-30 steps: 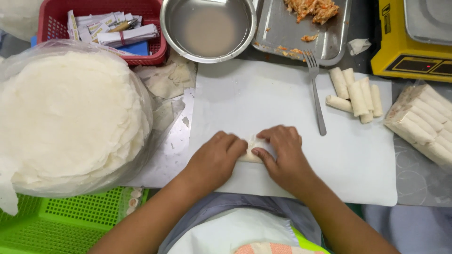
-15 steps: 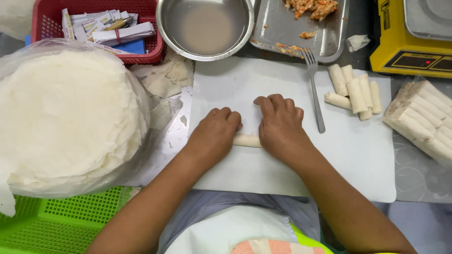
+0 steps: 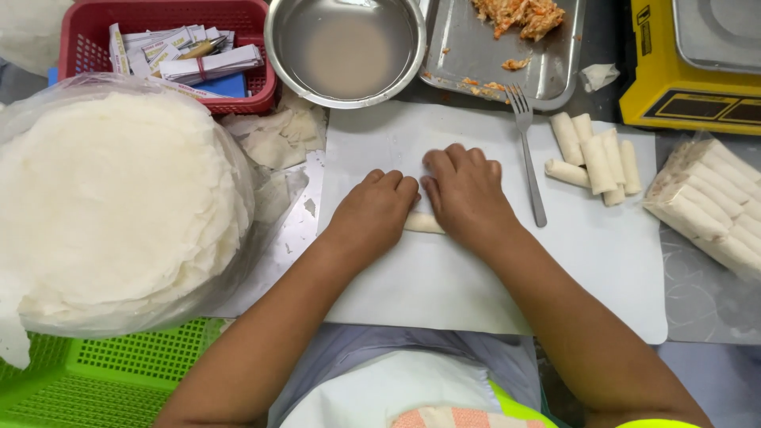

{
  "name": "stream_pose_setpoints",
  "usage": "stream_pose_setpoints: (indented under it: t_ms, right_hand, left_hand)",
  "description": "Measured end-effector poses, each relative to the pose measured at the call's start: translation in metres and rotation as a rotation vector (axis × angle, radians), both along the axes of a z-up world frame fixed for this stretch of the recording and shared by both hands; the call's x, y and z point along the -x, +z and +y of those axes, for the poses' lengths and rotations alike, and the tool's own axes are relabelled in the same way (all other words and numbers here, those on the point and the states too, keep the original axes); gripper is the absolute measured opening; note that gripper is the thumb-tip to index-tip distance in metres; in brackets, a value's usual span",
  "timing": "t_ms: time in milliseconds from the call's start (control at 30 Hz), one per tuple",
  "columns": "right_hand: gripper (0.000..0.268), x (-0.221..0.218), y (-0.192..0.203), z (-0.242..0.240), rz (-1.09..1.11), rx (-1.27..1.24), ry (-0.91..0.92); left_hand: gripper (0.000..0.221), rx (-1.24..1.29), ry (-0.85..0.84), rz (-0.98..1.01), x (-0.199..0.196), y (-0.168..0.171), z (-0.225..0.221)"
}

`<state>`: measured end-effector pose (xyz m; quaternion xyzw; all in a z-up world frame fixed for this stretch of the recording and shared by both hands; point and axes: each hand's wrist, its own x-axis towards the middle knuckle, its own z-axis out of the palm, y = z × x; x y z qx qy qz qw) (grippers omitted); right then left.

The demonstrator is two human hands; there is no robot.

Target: Wrapping spring rolls by placing filling on a wrapper and rolling it tightly into a cylinder.

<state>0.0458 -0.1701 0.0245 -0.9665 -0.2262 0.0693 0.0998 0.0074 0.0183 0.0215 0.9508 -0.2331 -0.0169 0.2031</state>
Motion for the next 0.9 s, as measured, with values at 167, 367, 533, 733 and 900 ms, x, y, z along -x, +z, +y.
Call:
stream_pose_setpoints:
  t_ms: [167, 367, 533, 733, 900]
  right_hand:
    - [0.03, 0.057, -0.014, -0.022, -0.013, -0.153, 0.218]
    - [0.027, 0.113, 0.021, -0.044, -0.067, -0.3, 0.463]
    - [0.046, 0.077, 0.026, -0.1, 0.469, -0.327, -0.231]
    - [0.025, 0.015, 0.021, -0.183, -0.759, -0.428, -0.236]
    - [0.013, -0.001, -0.007, -0.209, -0.412, -0.036, -0.47]
  left_hand:
    - [0.02, -0.043, -0.046, 0.015, 0.028, 0.004, 0.0]
    - [0.008, 0.084, -0.169, 0.012, 0.089, -0.001, 0.002]
    - [0.023, 0.204, -0.05, 0.064, 0.109, 0.045, 0.022]
    - [0.02, 0.336, 0.127, -0.154, 0.128, 0.087, 0.081]
    - [0.032, -0.061, 0.639, -0.403, 0.14, 0.098, 0.154]
